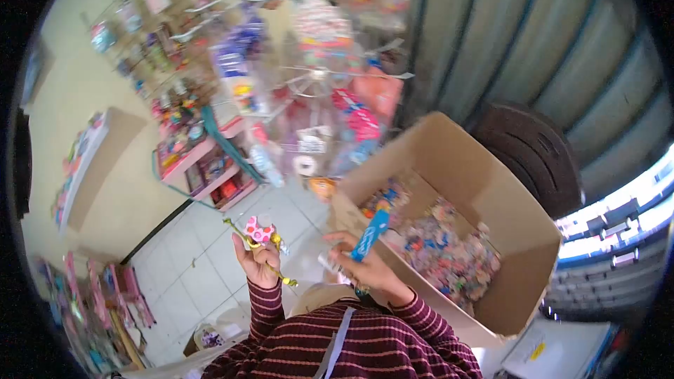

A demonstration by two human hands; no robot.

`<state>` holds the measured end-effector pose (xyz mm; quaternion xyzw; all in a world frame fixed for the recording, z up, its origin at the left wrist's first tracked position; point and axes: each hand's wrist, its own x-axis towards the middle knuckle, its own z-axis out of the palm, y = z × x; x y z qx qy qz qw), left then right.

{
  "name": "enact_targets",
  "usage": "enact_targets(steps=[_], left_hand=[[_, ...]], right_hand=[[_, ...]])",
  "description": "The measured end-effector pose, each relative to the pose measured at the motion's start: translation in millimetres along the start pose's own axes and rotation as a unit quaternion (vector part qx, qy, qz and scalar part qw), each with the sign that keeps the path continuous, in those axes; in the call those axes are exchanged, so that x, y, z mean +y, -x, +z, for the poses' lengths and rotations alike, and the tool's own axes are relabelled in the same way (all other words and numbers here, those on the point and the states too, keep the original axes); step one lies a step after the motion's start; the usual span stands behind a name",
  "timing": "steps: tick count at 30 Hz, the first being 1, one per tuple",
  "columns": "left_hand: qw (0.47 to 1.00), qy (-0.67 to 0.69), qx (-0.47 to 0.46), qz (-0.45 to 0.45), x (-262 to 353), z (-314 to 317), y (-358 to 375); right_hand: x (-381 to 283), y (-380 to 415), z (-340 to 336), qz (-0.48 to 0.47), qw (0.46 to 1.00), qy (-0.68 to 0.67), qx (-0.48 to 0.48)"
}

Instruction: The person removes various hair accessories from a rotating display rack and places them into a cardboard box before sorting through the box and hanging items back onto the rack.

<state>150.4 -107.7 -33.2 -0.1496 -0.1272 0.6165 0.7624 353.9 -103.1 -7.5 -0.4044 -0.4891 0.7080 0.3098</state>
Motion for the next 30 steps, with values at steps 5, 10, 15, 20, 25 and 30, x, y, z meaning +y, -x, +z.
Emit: enact_targets(steps=[5, 10, 15, 20, 25, 30], left_hand=[[0.987, 0.037, -0.036, 0.151, 77.5, -1.1, 32.5], [0.976, 0.037, -0.064, 0.206, 129.9, 8.6, 58.3], [0.95, 0.059, -0.003, 0.308, 160.8, 22.8, 69.3], [0.941, 0.014, -0.025, 0.337, 202.2, 12.2, 60.3], [0.914, -0.056, 0.054, 0.397, 254.7, 22.0, 27.1], [0.929, -0.038, 0.05, 0.365, 353.9, 52.6, -26.5]], right_hand=[[54.6, -80.2, 54.6, -0.146, 0.978, 0.119, -0.089], [12.9, -127.7, 98.8, 0.014, 0.965, 0.225, -0.137], [14.2, -193.1, 130.1, -0.135, 0.976, 0.165, -0.039], [-22.9, -270.2, 162.2, -0.219, 0.97, 0.109, 0.005], [-42.4, -376.2, 197.6, -0.389, 0.914, 0.033, 0.112], [-61.8, -475.0, 205.0, -0.351, 0.931, 0.042, 0.096]])
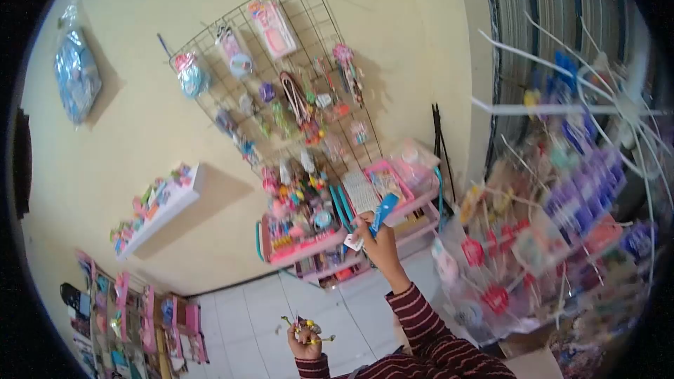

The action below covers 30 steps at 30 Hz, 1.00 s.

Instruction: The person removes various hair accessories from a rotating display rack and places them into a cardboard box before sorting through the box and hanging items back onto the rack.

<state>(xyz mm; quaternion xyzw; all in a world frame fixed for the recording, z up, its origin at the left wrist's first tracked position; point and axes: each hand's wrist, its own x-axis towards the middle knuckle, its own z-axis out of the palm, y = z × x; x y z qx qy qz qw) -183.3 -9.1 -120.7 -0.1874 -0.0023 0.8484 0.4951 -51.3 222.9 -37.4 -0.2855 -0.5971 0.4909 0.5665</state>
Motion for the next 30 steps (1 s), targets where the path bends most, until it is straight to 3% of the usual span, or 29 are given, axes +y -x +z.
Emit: enact_targets(steps=[3, 5, 10, 11, 12, 17, 23, 27, 30], left_hand=[[0.997, -0.066, 0.044, 0.011, 14.0, 46.3, -65.4], [0.991, -0.126, -0.019, -0.031, 9.5, 87.6, -98.6], [0.987, -0.149, -0.059, -0.029, -6.1, 143.0, -154.1], [0.987, -0.142, -0.067, -0.037, -9.2, 145.9, -158.8], [0.987, -0.135, -0.06, -0.062, -7.5, 141.9, -165.3], [0.984, -0.152, -0.053, -0.073, -8.7, 116.6, -194.7], [0.969, -0.209, -0.019, -0.129, -14.6, 116.9, -247.3], [0.963, -0.2, -0.016, -0.179, -18.3, 130.4, -288.9], [0.959, -0.202, -0.016, -0.199, -24.8, 153.2, -312.4]], right_hand=[[19.2, -60.0, 5.9, 0.024, 0.999, -0.019, 0.023], [17.7, -90.8, 9.2, 0.05, 0.998, -0.01, 0.027], [2.7, -170.9, 20.7, -0.007, 0.996, 0.067, 0.063], [2.2, -183.8, 23.1, -0.004, 0.992, 0.114, 0.057], [9.7, -197.6, 29.2, -0.058, 0.983, 0.157, 0.07], [17.1, -253.3, 42.4, -0.069, 0.966, 0.249, 0.005], [6.1, -302.8, 51.1, -0.1, 0.9, 0.425, 0.003], [6.7, -319.6, 73.6, -0.096, 0.887, 0.451, -0.006], [12.2, -331.8, 79.7, -0.179, 0.88, 0.44, 0.01]])
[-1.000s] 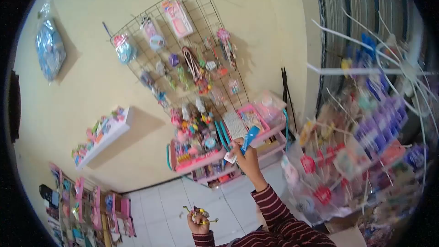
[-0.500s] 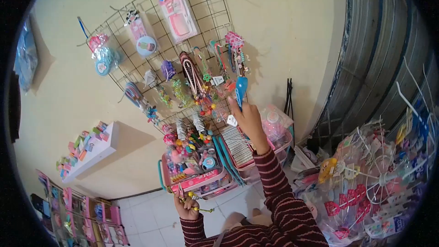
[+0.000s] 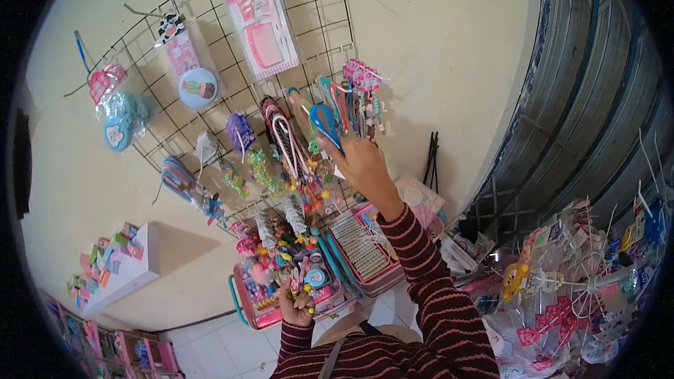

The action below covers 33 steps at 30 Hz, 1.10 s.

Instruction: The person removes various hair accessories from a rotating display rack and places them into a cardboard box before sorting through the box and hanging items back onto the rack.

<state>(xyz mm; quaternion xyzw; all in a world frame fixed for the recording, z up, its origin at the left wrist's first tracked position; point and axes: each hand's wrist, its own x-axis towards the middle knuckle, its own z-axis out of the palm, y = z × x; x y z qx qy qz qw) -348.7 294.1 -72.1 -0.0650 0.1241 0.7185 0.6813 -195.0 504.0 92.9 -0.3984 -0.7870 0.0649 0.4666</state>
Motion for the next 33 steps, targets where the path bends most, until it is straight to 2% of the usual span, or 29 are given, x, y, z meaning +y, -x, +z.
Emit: enact_targets(steps=[3, 5, 6, 9, 13, 16, 18, 19, 21, 22, 24, 25, 26, 27, 28, 29, 31, 33], left_hand=[[0.999, -0.017, 0.03, -0.011, 10.9, 18.7, -17.7], [0.999, -0.033, 0.001, -0.038, 17.6, 25.4, -27.9], [0.997, -0.066, 0.031, -0.002, 20.0, 24.4, -36.0], [0.992, -0.122, 0.016, -0.016, 23.3, 28.4, -51.1], [0.989, -0.143, 0.014, -0.038, 20.9, 29.4, -65.3], [0.989, -0.129, 0.008, -0.069, 18.3, 27.0, -75.4], [0.988, -0.133, -0.002, -0.074, 16.4, 26.3, -80.0], [0.988, -0.133, -0.001, -0.079, 15.6, 25.7, -81.3], [0.987, -0.135, -0.018, -0.081, 13.4, 26.3, -84.3], [0.987, -0.135, -0.02, -0.081, 12.5, 26.2, -85.1], [0.988, -0.12, -0.039, -0.092, 11.9, 25.3, -85.8], [0.988, -0.117, -0.042, -0.087, 13.8, 25.0, -86.8], [0.988, -0.117, -0.041, -0.092, 15.2, 24.3, -87.6], [0.988, -0.116, -0.038, -0.096, 15.5, 23.7, -89.1], [0.989, -0.112, -0.021, -0.095, 16.9, 22.3, -90.5], [0.99, -0.109, -0.018, -0.09, 16.4, 22.3, -91.1], [0.985, -0.157, 0.002, -0.066, 20.8, 22.5, -91.7], [0.985, -0.16, -0.004, -0.059, 24.0, 21.9, -89.3]], right_hand=[[3.0, -9.7, -7.3, 0.052, 0.997, -0.048, 0.026], [12.6, -18.8, -13.0, 0.105, 0.994, 0.013, 0.022], [15.7, -21.4, -14.2, 0.121, 0.992, 0.039, 0.005], [34.8, -24.7, -4.0, 0.087, 0.995, 0.042, 0.029], [40.5, -23.2, -4.7, 0.133, 0.989, 0.055, -0.013], [43.5, -23.9, -6.9, 0.117, 0.992, 0.036, -0.007], [44.7, -26.4, -6.8, 0.121, 0.989, 0.045, -0.067], [42.4, -27.1, -5.6, 0.125, 0.989, 0.048, -0.066], [36.4, -29.9, -3.3, 0.216, 0.964, -0.003, -0.156], [39.6, -24.6, -0.6, 0.215, 0.964, -0.001, -0.155], [45.3, -5.6, 11.4, 0.061, 0.997, 0.029, 0.044], [31.9, -1.5, 11.4, 0.056, 0.997, 0.028, 0.044], [14.5, 3.2, 8.2, 0.061, 0.976, 0.146, 0.151], [-0.9, 3.8, 5.3, 0.064, 0.929, 0.259, 0.255], [-11.0, 1.2, 8.2, 0.009, 0.939, 0.208, 0.275], [-19.1, -4.6, 15.8, 0.008, 0.941, 0.204, 0.27], [-32.1, -14.5, 32.7, 0.079, 0.984, -0.043, 0.152], [-15.3, -24.5, 52.7, 0.066, 0.987, -0.026, 0.145]])
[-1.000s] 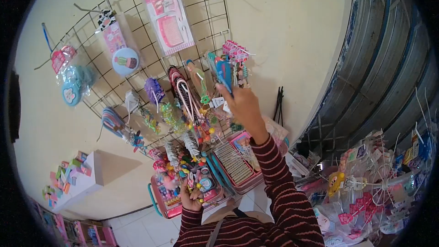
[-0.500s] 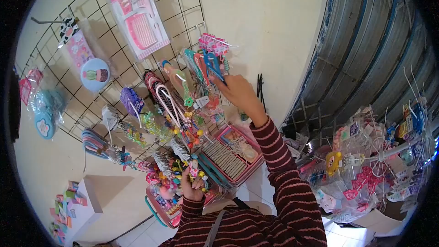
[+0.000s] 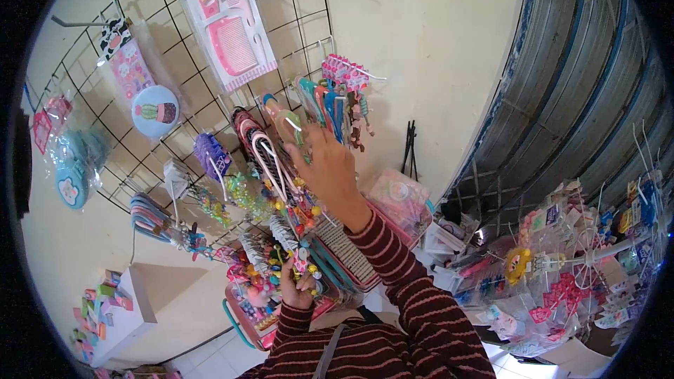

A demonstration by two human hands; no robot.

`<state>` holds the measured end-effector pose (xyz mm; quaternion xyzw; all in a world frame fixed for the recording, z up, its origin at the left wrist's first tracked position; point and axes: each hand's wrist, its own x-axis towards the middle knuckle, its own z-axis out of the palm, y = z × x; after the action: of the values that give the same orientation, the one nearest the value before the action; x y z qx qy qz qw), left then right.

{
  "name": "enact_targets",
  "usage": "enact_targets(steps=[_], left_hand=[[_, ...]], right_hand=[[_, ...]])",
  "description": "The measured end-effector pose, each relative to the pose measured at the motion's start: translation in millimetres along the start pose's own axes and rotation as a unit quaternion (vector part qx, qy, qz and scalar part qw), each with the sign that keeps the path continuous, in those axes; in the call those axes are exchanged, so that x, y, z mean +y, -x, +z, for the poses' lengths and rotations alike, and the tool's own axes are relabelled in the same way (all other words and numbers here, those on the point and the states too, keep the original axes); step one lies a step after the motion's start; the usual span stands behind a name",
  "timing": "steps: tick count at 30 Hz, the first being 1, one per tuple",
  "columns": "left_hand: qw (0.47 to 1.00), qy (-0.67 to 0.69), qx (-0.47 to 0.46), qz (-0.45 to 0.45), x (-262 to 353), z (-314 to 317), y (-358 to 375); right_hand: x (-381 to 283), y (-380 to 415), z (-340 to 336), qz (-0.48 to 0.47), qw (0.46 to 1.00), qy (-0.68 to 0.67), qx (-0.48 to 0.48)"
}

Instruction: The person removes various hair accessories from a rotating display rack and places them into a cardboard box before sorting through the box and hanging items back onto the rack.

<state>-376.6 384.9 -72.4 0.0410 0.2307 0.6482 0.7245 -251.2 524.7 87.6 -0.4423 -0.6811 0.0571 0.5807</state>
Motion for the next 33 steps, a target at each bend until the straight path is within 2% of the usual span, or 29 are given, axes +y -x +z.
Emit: enact_targets(steps=[2, 3, 4, 8, 10, 12, 15, 18, 19, 20, 22, 24, 26, 28, 29, 30, 32, 33], left_hand=[[1.0, 0.01, -0.013, 0.001, 2.0, 6.2, 3.8], [1.0, 0.0, -0.026, 0.013, 2.0, 3.0, 4.8], [0.999, 0.002, -0.026, 0.019, 2.7, 0.6, 4.5], [0.999, 0.023, -0.007, 0.03, 2.5, -6.5, 8.1], [0.999, 0.007, 0.0, 0.05, 2.2, -6.2, 9.0], [0.999, -0.001, 0.014, 0.042, 1.5, -5.6, 8.5], [0.999, 0.018, -0.036, 0.007, -2.7, -8.8, 4.6], [1.0, 0.008, 0.013, 0.007, -1.8, 6.3, 3.7], [1.0, 0.0, -0.012, -0.005, -0.4, 4.4, 3.2], [1.0, 0.013, 0.01, -0.01, 1.4, 12.6, 3.6], [0.999, 0.021, -0.021, -0.014, 5.5, 27.0, 3.2], [0.999, 0.012, -0.035, -0.001, 5.7, 27.1, -0.4], [0.996, 0.055, -0.07, -0.018, 9.9, 42.1, 3.2], [0.997, 0.077, 0.019, -0.01, 7.3, 52.6, 4.5], [0.999, 0.013, 0.026, 0.019, 5.7, 61.2, 8.6], [0.999, 0.014, 0.027, 0.017, 3.5, 57.9, 6.8], [0.986, -0.142, -0.02, 0.084, -1.4, 47.6, 3.2], [0.982, -0.158, -0.003, 0.099, -3.3, 51.3, 4.3]], right_hand=[[7.3, -4.0, 10.2, -0.025, 1.0, 0.017, -0.006], [8.1, -4.3, 11.1, -0.021, 1.0, -0.017, 0.006], [8.6, -4.1, 11.4, -0.016, 0.998, -0.051, 0.014], [2.7, -10.3, 2.3, -0.013, 0.999, -0.041, 0.028], [-3.8, -12.4, -4.7, 0.029, 0.996, -0.081, 0.02], [-0.7, -10.4, -4.4, 0.027, 0.996, -0.08, 0.009], [16.1, -3.0, 3.3, 0.018, 0.997, -0.072, 0.003], [28.4, 6.5, 3.2, 0.028, 0.996, -0.082, -0.021], [28.5, 10.7, 1.0, 0.041, 0.993, -0.098, -0.044], [24.0, 15.6, -3.4, 0.051, 0.992, -0.098, -0.053], [12.5, 21.4, -11.6, 0.033, 0.989, -0.146, 0.012], [16.7, 44.9, -20.3, 0.01, 0.991, -0.135, 0.005], [22.3, 80.7, -25.9, 0.079, 0.962, -0.231, -0.119], [16.7, 107.0, -28.1, 0.083, 0.922, -0.321, -0.201], [18.5, 120.5, -27.0, 0.084, 0.922, -0.32, -0.202], [22.8, 134.3, -24.4, 0.101, 0.911, -0.336, -0.218], [24.9, 149.1, -26.5, 0.122, 0.898, -0.352, -0.233], [24.6, 153.7, -28.5, 0.12, 0.902, -0.338, -0.241]])
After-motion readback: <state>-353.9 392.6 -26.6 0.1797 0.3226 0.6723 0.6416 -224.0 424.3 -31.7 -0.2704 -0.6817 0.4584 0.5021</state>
